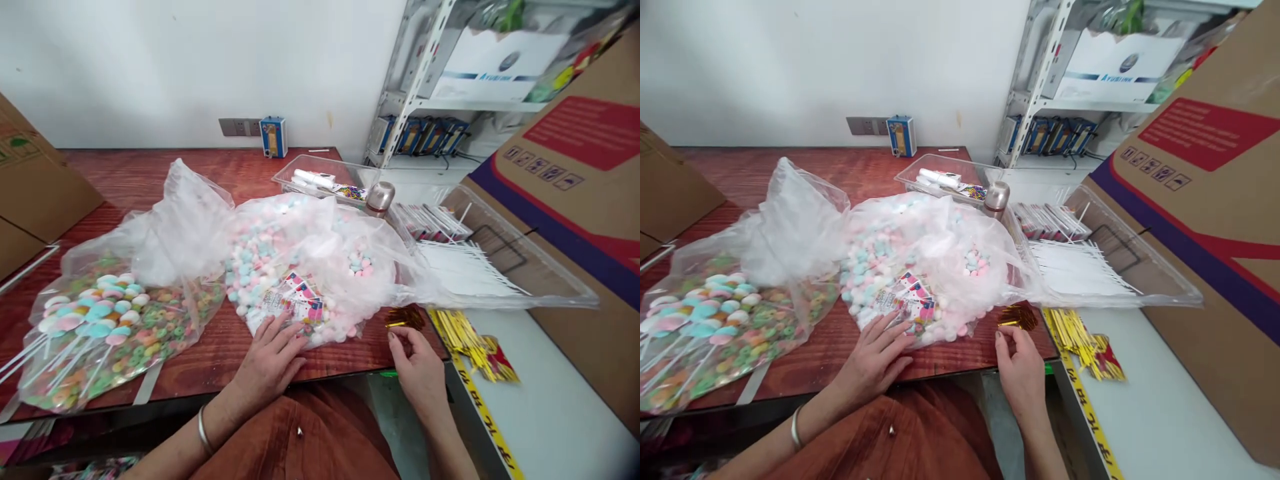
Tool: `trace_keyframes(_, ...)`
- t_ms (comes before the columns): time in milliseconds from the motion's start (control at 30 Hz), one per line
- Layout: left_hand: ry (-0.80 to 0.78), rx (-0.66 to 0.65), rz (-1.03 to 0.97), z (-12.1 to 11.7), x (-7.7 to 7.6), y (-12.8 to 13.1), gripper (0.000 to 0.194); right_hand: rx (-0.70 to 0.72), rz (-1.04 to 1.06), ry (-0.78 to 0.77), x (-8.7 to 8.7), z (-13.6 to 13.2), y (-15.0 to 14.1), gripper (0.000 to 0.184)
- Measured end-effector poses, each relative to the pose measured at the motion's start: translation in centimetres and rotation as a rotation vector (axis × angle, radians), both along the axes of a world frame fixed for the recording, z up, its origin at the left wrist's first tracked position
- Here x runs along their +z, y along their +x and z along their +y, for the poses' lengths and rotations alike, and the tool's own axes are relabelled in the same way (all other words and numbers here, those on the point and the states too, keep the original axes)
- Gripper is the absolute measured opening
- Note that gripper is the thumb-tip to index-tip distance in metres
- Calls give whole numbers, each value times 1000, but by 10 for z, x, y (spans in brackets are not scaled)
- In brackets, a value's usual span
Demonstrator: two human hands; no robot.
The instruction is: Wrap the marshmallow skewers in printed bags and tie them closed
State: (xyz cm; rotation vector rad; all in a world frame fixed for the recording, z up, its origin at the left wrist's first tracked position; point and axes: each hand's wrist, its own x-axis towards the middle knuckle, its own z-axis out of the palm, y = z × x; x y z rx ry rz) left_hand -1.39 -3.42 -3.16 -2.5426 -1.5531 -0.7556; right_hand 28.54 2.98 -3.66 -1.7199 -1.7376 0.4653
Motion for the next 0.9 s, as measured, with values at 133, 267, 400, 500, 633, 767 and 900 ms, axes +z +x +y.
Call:
trace_keyframes(133,-7,-190,47,22,-5,27,37,-82,-288,5,5,-1,10,22)
trace_keyframes(267,-70,-142,39,43,-10,45,37,-44,-422,-67,8,-1,3,13)
trace_keyframes(400,-95,-108,13,49,-11,46,34,-85,-514,-104,4,4,-11,12)
trace_keyframes(500,-64,-107,-31,43,-9,43,31,-88,-522,-90,-1,8,-15,15)
trace_keyframes(633,-26,-116,-130,36,-1,43,28,-103,-508,-22,-6,8,-12,16)
trace_keyframes(767,-135,-192,-340,40,14,53,26,-106,-463,88,-9,7,-8,23)
trace_keyframes(900,-553,-194,-608,52,28,73,18,-51,-372,227,-5,5,-7,25)
